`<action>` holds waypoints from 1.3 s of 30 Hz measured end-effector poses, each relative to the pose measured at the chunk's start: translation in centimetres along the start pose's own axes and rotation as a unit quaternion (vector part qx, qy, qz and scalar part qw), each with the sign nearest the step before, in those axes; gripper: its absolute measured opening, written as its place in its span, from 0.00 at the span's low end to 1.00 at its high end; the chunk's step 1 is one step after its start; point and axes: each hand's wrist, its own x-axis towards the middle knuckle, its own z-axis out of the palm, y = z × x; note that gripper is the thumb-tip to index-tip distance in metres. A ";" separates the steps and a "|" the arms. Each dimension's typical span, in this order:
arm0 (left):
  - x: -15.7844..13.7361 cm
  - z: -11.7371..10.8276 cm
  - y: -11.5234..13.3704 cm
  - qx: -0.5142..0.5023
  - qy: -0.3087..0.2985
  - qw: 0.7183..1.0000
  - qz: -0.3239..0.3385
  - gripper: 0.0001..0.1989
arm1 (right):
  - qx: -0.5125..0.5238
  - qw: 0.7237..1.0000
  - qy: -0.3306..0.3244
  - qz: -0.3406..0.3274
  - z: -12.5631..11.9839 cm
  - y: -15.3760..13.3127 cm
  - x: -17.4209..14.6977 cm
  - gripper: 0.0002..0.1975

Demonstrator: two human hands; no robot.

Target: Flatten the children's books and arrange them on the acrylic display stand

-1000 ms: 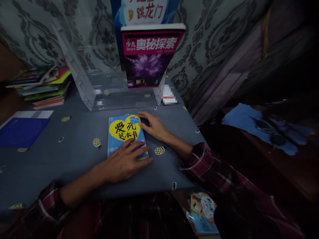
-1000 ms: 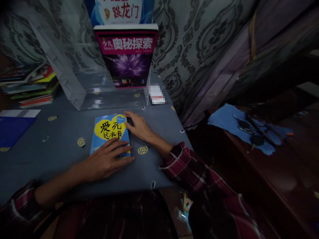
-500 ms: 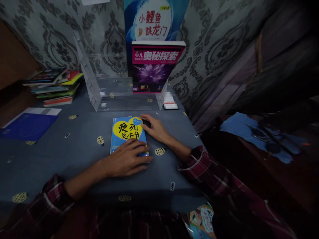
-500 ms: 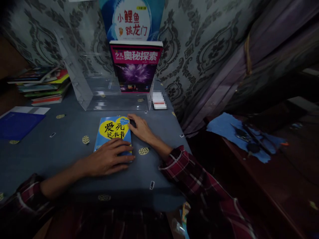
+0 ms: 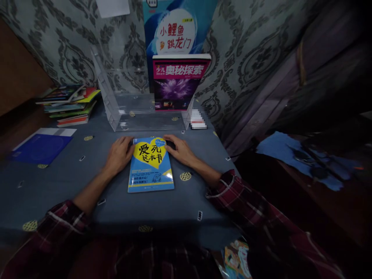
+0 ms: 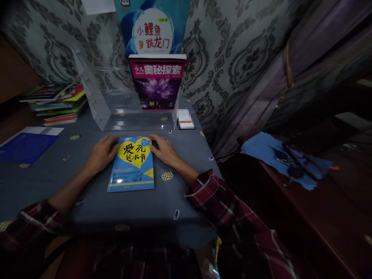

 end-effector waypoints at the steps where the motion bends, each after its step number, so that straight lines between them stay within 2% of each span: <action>1: -0.1 0.3 -0.2 0.000 -0.008 1.000 -0.001 0.16 | -0.003 1.000 0.000 -0.001 0.0 0.0 0.0 0.21; 7: -0.1 1.1 -0.2 0.002 -0.034 0.999 0.007 0.18 | -0.018 1.000 -0.001 -0.008 -0.1 0.0 -0.1 0.20; 16: -0.1 1.2 -0.1 0.007 -0.019 1.000 0.009 0.17 | -0.047 0.999 -0.003 -0.008 0.1 -0.1 -0.2 0.20; 26: 0.2 0.8 0.2 0.000 -0.070 0.997 -0.023 0.20 | -0.086 0.995 -0.002 -0.047 0.1 0.1 -0.1 0.19; 39: 0.0 0.8 0.0 -0.029 -0.060 0.998 -0.021 0.19 | -0.077 0.994 0.002 -0.074 0.5 0.6 -0.6 0.19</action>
